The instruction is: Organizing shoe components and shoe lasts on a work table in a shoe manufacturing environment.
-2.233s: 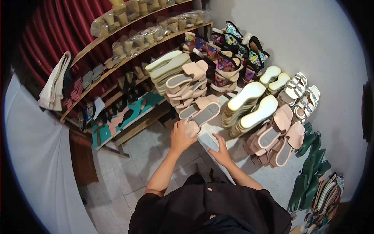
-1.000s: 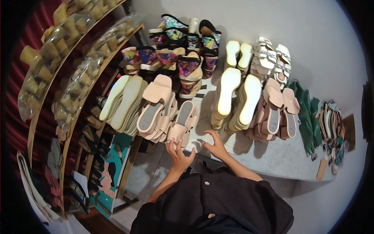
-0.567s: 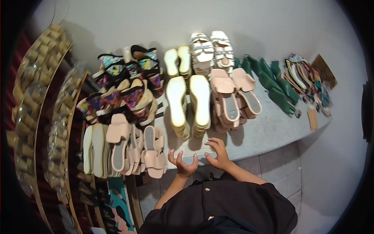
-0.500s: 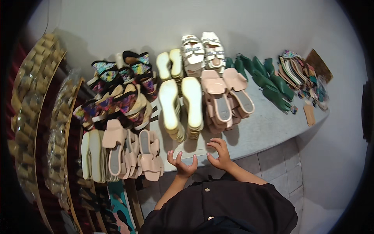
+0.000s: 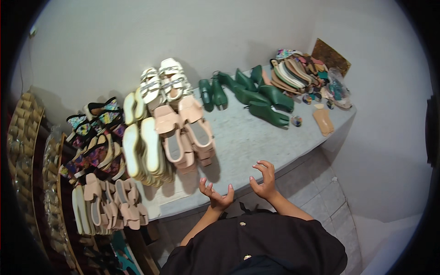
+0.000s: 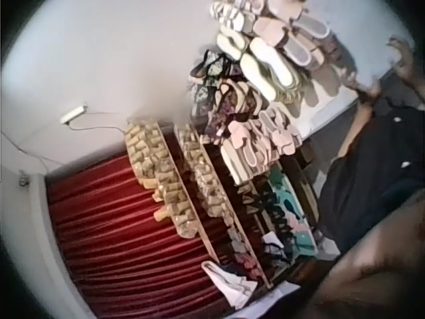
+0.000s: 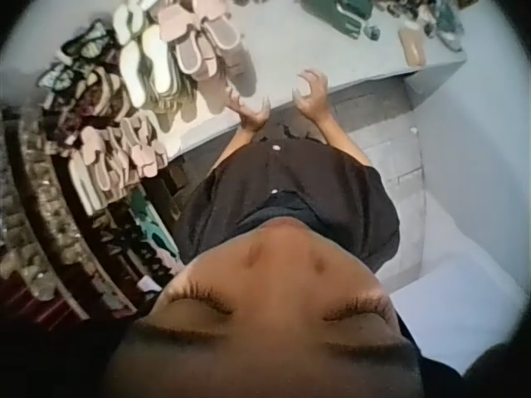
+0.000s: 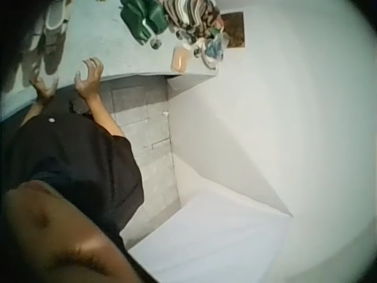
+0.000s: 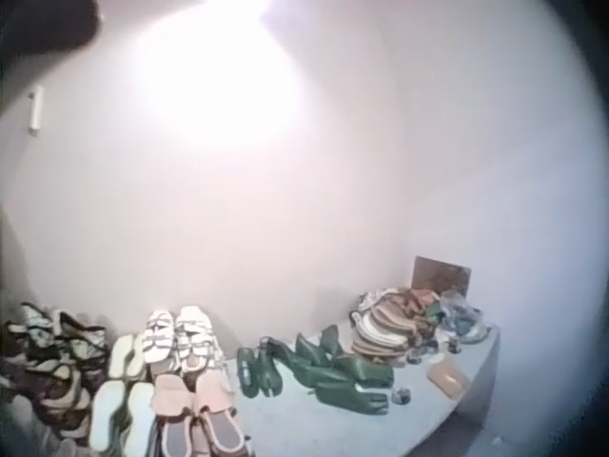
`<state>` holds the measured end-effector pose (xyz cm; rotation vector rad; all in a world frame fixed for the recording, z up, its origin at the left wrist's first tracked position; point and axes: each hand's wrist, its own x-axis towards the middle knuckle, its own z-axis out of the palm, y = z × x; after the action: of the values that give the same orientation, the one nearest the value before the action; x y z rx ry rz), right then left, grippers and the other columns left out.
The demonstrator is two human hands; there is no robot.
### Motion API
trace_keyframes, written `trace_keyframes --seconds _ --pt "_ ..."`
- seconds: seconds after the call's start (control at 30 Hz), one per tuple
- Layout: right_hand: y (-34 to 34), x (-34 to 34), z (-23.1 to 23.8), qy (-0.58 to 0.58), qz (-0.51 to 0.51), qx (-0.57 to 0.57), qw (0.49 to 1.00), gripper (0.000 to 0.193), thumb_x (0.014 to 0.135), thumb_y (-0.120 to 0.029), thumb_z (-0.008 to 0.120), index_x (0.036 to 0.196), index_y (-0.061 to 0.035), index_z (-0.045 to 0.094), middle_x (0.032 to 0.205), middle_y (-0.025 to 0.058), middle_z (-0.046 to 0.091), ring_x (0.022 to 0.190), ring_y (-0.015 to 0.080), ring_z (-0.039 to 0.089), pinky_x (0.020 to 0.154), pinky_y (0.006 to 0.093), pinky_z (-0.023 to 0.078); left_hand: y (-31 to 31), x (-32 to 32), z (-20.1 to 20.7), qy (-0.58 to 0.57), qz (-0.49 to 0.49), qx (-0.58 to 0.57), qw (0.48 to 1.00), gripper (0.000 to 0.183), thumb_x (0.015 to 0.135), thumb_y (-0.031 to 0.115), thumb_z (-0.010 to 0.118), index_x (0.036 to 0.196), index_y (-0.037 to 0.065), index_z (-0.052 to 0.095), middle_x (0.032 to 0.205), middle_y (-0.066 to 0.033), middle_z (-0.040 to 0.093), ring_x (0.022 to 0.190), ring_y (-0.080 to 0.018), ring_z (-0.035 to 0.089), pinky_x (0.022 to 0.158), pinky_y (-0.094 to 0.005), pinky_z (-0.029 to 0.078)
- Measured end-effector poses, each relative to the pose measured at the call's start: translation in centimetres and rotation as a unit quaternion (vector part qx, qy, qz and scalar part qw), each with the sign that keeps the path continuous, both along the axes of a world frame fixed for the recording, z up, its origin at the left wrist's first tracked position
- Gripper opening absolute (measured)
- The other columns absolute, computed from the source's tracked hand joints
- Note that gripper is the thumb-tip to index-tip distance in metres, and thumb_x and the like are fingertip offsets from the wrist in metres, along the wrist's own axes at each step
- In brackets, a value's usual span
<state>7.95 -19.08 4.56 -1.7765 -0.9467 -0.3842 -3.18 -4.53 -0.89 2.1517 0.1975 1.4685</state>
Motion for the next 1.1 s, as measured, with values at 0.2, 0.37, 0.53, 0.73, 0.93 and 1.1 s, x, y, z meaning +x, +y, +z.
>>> trace_keyframes --seconds 0.2,0.37,0.53,0.73,0.93,1.1 --pt "-9.6 5.7 -1.1 0.023 -0.072 -0.021 0.997 0.034 0.065 -0.009 0.064 0.099 -0.0053 0.058 0.107 0.0143 0.051 0.099 0.0310 0.048 0.086 0.0388 0.038 -8.0 7.4 -1.1 0.031 -0.054 -0.023 0.998 0.076 0.063 0.010 0.069 0.125 0.005 0.026 0.130 -0.0224 0.023 0.122 -0.0371 0.024 0.101 -0.0486 0.022" --pt "-13.9 8.7 -2.2 0.054 -0.088 -0.035 0.994 0.032 0.065 -0.009 0.064 0.097 -0.0055 0.059 0.105 0.0133 0.053 0.098 0.0294 0.049 0.086 0.0379 0.038 -11.7 11.8 -1.2 0.114 -0.058 -0.013 0.992 0.077 0.065 0.010 0.069 0.127 0.002 0.024 0.133 -0.0236 0.023 0.122 -0.0367 0.025 0.100 -0.0456 0.021" --pt "-14.8 11.5 -3.4 0.073 -0.085 -0.077 0.991 0.033 0.065 -0.011 0.066 0.098 -0.0075 0.059 0.104 0.0107 0.054 0.098 0.0281 0.050 0.087 0.0380 0.037 -11.8 14.9 -2.2 0.178 -0.037 0.008 0.983 0.075 0.064 0.015 0.069 0.126 0.004 0.029 0.131 -0.0221 0.028 0.119 -0.0363 0.028 0.096 -0.0465 0.020" --pt "-13.9 17.4 -3.2 0.076 -0.039 -0.145 0.986 0.034 0.066 -0.014 0.066 0.099 -0.0093 0.059 0.103 0.0094 0.054 0.099 0.0281 0.050 0.087 0.0385 0.037 -8.4 21.3 -2.9 0.231 0.009 0.011 0.973 0.073 0.063 0.018 0.068 0.127 0.006 0.034 0.130 -0.0200 0.031 0.121 -0.0353 0.029 0.096 -0.0484 0.020" --pt "-13.3 23.9 -2.4 0.087 -0.008 -0.181 0.980 0.032 0.068 -0.014 0.065 0.099 -0.0096 0.059 0.103 0.0091 0.054 0.099 0.0276 0.050 0.088 0.0386 0.037 -1.2 30.5 -1.7 0.333 -0.040 0.042 0.941 0.076 0.061 0.013 0.070 0.129 0.012 0.037 0.132 -0.0134 0.033 0.125 -0.0298 0.030 0.095 -0.0507 0.022" --pt "-12.9 28.6 -3.7 0.113 -0.017 -0.180 0.977 0.032 0.068 -0.015 0.065 0.099 -0.0099 0.059 0.103 0.0090 0.054 0.100 0.0277 0.050 0.087 0.0382 0.037 4.6 38.3 -1.8 0.400 -0.074 0.087 0.909 0.084 0.053 0.014 0.076 0.129 0.018 0.041 0.130 -0.0092 0.040 0.124 -0.0261 0.035 0.094 -0.0476 0.025"
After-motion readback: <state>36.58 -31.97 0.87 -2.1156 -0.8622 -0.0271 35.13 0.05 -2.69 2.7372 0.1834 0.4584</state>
